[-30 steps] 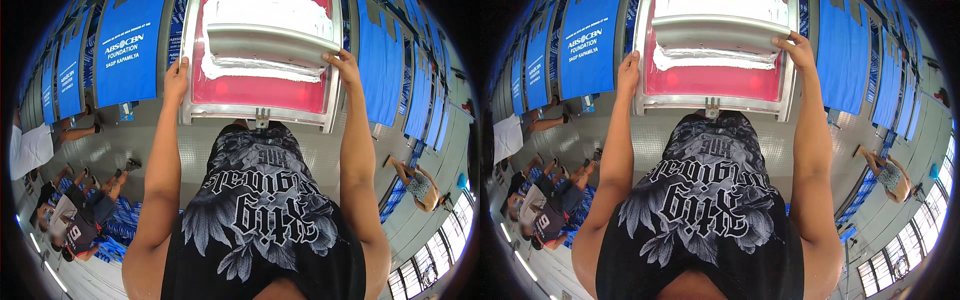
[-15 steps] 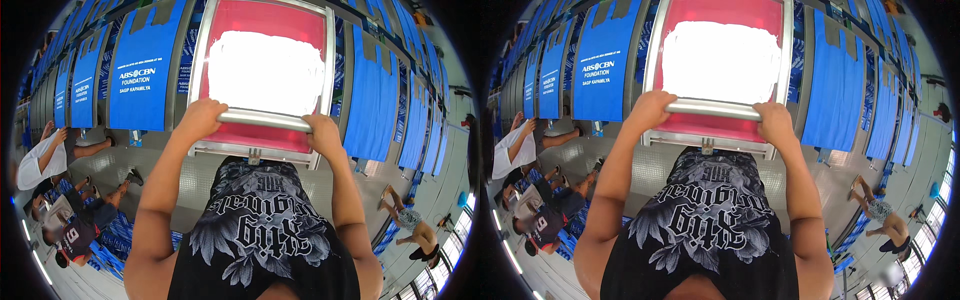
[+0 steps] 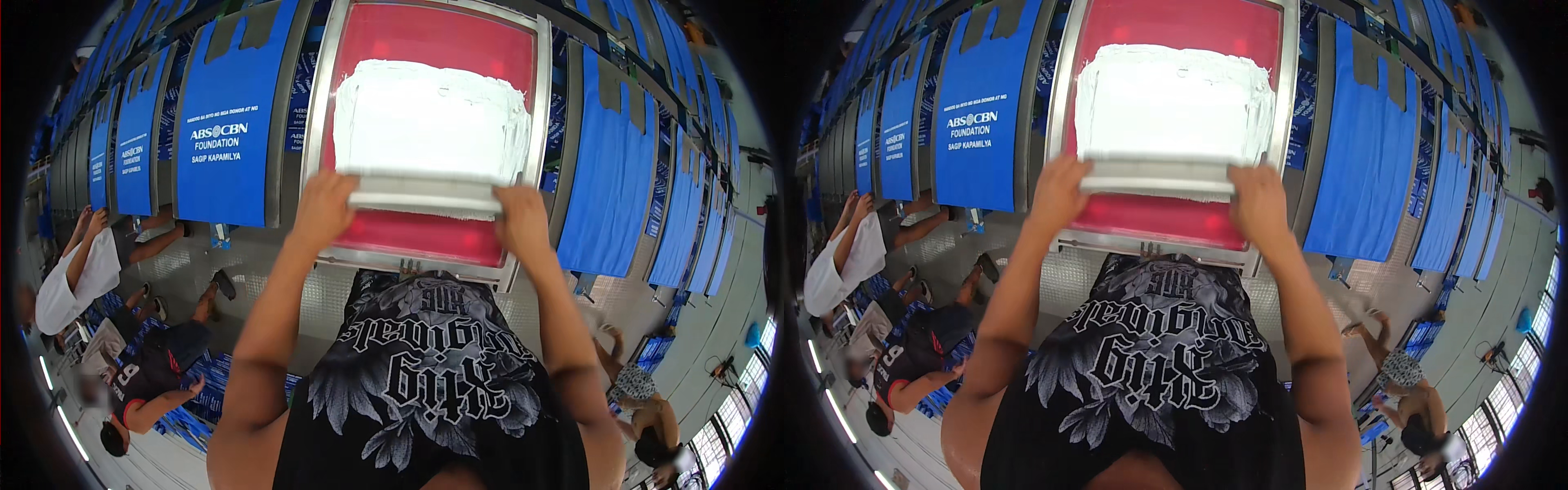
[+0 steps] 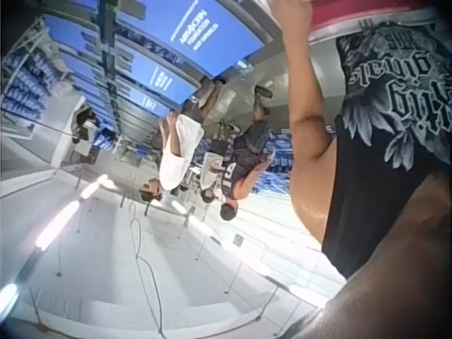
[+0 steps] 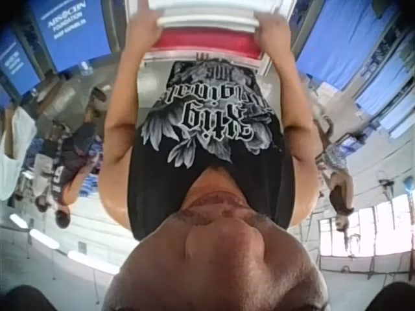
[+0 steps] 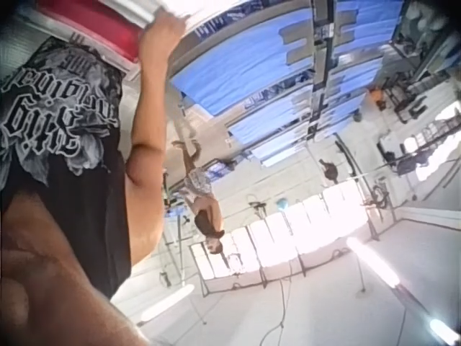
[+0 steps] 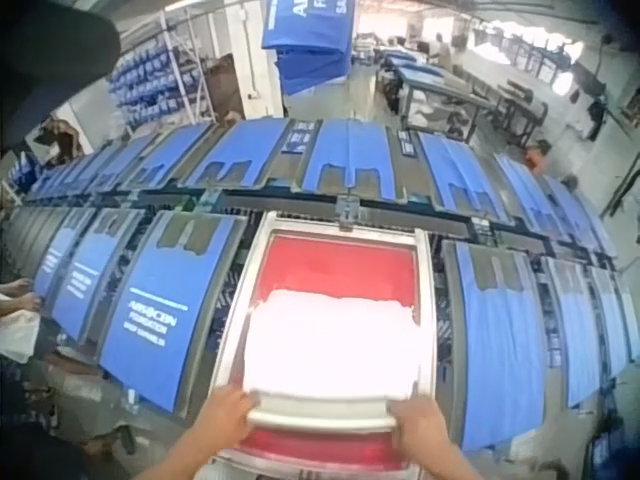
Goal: Applying ink to fabric through a screen at multiple stations.
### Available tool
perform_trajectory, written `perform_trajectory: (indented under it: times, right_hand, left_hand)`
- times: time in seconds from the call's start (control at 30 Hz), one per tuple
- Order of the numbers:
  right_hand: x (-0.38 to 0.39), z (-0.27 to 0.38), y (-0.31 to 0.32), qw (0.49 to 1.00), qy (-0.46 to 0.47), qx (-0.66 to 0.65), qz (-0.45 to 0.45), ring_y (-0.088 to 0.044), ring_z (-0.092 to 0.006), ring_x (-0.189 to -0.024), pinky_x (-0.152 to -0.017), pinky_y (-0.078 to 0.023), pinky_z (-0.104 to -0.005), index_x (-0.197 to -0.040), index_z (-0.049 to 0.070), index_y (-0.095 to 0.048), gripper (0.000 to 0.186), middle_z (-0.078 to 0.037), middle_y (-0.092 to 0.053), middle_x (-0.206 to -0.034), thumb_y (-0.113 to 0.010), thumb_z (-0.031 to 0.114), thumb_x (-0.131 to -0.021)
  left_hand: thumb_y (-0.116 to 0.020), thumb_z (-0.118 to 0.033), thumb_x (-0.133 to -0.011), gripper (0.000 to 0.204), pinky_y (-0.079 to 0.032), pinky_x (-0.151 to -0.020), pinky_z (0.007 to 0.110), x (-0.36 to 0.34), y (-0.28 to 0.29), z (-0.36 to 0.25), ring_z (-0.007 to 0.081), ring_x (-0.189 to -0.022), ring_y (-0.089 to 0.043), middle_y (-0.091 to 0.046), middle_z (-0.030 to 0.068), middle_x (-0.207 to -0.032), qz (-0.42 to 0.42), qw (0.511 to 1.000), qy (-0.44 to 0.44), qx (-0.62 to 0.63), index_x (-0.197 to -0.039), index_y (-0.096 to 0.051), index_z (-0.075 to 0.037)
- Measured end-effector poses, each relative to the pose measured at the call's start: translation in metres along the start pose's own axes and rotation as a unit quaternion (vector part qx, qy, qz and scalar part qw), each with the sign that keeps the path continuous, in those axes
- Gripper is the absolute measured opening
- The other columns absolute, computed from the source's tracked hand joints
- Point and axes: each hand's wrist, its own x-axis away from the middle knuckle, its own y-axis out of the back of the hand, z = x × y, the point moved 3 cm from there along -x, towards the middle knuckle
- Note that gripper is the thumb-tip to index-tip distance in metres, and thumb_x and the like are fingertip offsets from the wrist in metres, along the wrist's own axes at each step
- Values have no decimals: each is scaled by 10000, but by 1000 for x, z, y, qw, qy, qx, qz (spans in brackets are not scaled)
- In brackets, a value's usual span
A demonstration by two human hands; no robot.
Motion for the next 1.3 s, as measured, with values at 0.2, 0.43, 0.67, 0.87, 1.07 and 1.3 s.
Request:
perform_trajectory:
  times: [0.2, 0.43, 0.67, 0.87, 1.07, 1.3]
  right_hand:
    - [23, 1, -14, 998, -54, -28, 22, -537, -356, -867, -826, -432, -447, -923, 66, -623, 364, -168, -604, -868, -575, -35, -576]
    - [-129, -67, 14, 996, -31, 78, 25, -626, -336, -720, -691, -492, -433, -985, 97, -664, 388, -174, -640, -744, -610, 59, -602]
    - [28, 9, -11, 994, -59, 18, 86, -593, -300, -886, -984, -360, -478, -971, 110, -668, 385, -124, -638, -821, -595, -1, -610]
    - [-130, -59, 6, 991, -53, 99, 66, -631, -281, -742, -912, -415, -434, -999, 113, -666, 355, -140, -656, -772, -583, 55, -659]
    - [-55, -10, 20, 980, -90, 87, 157, -630, -283, -810, -960, -380, -435, -1006, 105, -659, 391, -132, -663, -816, -595, 39, -626]
    - [-25, -7, -5, 988, -99, 60, 102, -594, -265, -941, -1033, -305, -491, -977, 103, -650, 373, -100, -661, -931, -585, -16, -629]
  left_hand:
    - [-656, -11, -559, 356, -437, -793, 436, 20, -31, 6, 332, -899, -560, -605, 141, -886, -51, 997, 14, 56, -911, -608, -36]
    - [-741, -280, -696, 345, -489, -776, 396, -153, 7, 45, 309, -868, -621, -660, 142, -930, 76, 985, 145, 46, -958, -669, -67]
    - [-687, -28, -580, 350, -439, -793, 430, 27, -21, 2, 323, -880, -566, -638, 131, -916, 17, 999, 34, 24, -926, -650, -56]
    - [-740, -283, -686, 297, -500, -708, 412, -142, 8, 50, 350, -773, -631, -652, 173, -783, -18, 997, 76, -3, -898, -681, -83]
    - [-736, -197, -690, 313, -467, -827, 414, -57, 13, 31, 323, -910, -614, -658, 158, -927, 68, 994, 89, 0, -958, -666, -51]
    - [-643, -12, -575, 262, -458, -737, 447, -41, -6, 9, 366, -776, -585, -636, 156, -775, 6, 996, 80, 30, -833, -648, -59]
